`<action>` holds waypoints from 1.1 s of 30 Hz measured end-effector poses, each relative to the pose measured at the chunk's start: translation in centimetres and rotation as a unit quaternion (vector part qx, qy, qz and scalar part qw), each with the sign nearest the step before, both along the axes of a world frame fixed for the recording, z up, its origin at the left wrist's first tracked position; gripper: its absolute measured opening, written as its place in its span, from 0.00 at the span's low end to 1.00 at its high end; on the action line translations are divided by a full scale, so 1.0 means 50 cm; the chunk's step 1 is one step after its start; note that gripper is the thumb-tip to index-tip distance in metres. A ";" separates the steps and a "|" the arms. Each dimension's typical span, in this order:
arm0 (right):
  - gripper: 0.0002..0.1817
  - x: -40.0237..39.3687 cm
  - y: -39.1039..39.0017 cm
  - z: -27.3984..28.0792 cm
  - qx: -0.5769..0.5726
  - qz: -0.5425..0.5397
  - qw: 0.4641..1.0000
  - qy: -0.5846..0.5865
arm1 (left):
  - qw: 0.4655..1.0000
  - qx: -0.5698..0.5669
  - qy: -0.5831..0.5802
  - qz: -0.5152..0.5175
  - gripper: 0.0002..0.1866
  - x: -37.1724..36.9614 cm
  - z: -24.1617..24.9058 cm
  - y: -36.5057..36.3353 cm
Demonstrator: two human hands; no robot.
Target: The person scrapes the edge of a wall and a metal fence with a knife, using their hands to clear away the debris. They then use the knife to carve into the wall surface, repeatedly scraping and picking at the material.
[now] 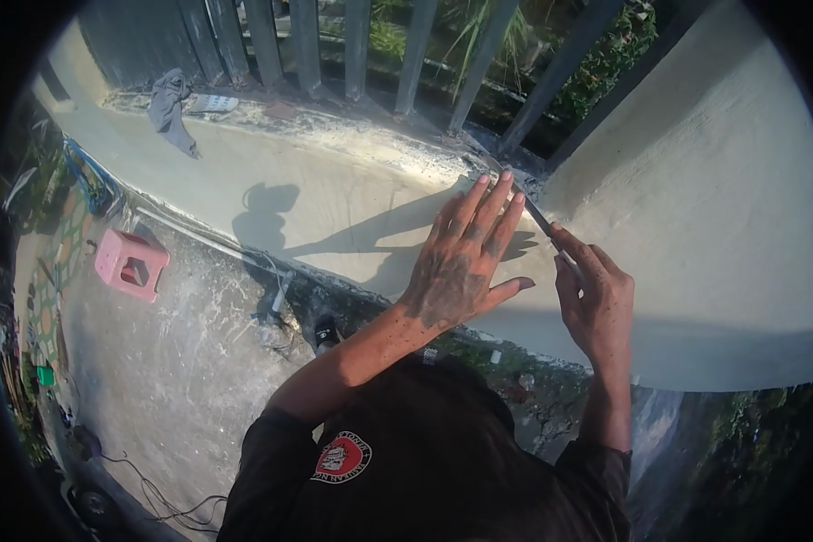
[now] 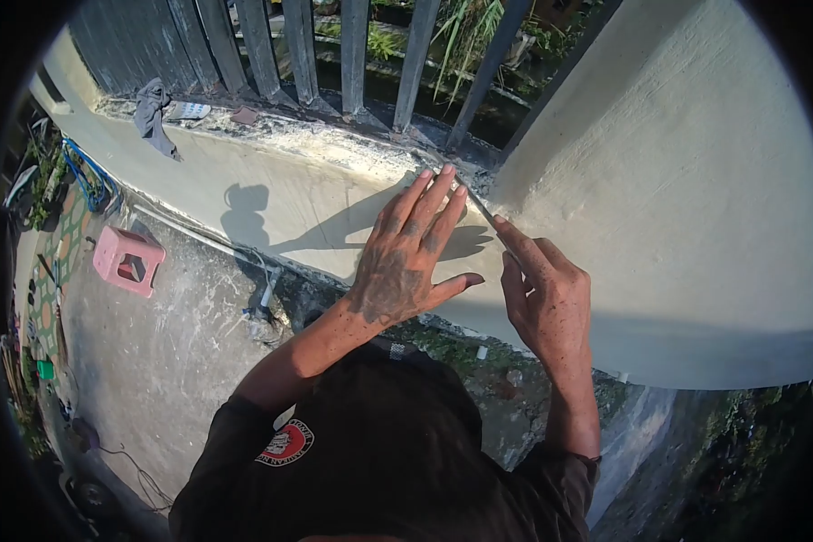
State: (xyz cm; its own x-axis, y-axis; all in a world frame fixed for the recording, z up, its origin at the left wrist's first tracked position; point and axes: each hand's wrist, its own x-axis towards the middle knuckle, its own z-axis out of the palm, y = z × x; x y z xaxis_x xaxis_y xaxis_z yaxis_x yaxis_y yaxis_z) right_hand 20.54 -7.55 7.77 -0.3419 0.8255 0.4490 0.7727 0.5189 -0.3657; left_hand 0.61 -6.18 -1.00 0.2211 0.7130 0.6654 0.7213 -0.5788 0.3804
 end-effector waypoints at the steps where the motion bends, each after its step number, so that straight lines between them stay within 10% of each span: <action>1: 0.26 -0.002 0.003 0.001 0.018 0.011 1.000 0.009 | 1.000 0.001 0.000 0.000 0.60 -0.002 0.003 -0.001; 10: 0.25 0.014 0.027 0.082 0.123 0.042 0.961 -0.246 | 1.000 0.020 0.011 0.016 0.58 -0.011 0.008 0.004; 33: 0.30 -0.039 0.078 0.035 0.166 0.058 0.954 -0.242 | 0.996 0.005 0.008 0.089 0.61 -0.053 -0.025 0.020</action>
